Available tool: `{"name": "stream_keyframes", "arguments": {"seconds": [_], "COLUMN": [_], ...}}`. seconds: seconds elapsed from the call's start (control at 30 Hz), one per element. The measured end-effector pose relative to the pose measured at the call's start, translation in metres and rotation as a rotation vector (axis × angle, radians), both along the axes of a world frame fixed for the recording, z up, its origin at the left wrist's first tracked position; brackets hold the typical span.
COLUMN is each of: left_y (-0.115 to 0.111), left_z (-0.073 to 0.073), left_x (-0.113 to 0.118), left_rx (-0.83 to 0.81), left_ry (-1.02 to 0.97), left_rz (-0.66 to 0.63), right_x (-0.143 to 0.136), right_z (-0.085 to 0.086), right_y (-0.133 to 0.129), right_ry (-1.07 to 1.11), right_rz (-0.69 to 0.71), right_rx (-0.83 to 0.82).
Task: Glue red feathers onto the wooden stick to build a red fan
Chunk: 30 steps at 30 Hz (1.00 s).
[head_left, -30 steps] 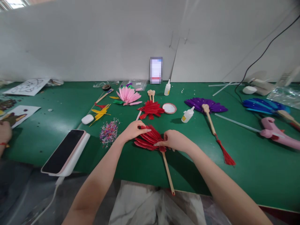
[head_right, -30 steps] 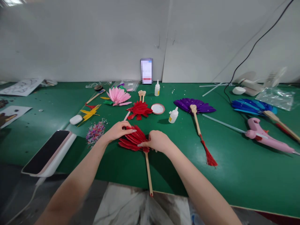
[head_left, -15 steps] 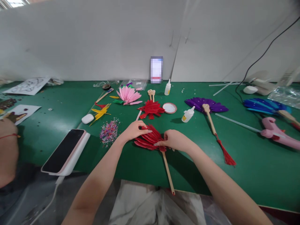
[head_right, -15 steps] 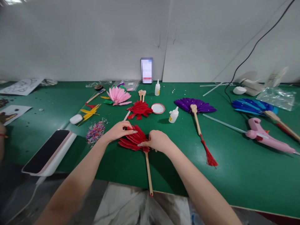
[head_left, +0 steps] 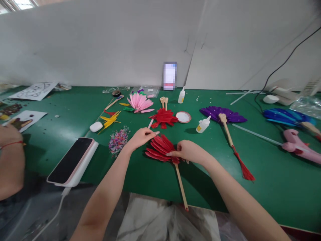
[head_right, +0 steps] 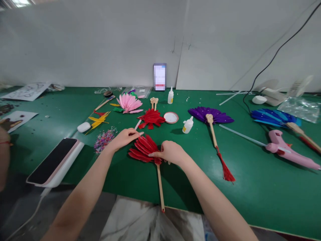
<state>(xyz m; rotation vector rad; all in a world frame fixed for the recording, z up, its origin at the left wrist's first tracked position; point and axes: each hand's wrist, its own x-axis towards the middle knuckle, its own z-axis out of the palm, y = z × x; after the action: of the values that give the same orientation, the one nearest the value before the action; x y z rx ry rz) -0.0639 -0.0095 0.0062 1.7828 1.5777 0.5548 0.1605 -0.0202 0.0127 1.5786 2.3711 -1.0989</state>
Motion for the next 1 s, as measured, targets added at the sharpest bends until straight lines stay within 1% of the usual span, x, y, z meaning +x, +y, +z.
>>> {"name": "stream_keyframes", "arguments": {"seconds": [0.17,0.47,0.53,0.7,1.0], "left_y": [-0.002,-0.003,-0.002,-0.002,-0.001], "left_z": [-0.001,0.000,0.000,-0.001,-0.011], "left_x": [0.009,0.012,0.013,0.015,0.015], "left_rx": [-0.004,0.002,0.031,0.195,0.171], "left_ry": [-0.025,-0.028,-0.022,0.027,0.009], "left_rz": [-0.073,-0.103,-0.107,-0.097,-0.132], "right_x": [-0.001,-0.003,-0.003,-0.003,-0.003], "right_z": [0.000,0.002,0.002,0.000,0.001], "right_y": [0.000,0.000,0.000,0.000,0.000], "right_ry": [-0.036,-0.036,-0.039,-0.028,-0.019], "right_rz": [-0.026,-0.026,-0.025,-0.024,-0.020], "right_rx": [-0.001,-0.006,-0.012,0.011,-0.019]}}
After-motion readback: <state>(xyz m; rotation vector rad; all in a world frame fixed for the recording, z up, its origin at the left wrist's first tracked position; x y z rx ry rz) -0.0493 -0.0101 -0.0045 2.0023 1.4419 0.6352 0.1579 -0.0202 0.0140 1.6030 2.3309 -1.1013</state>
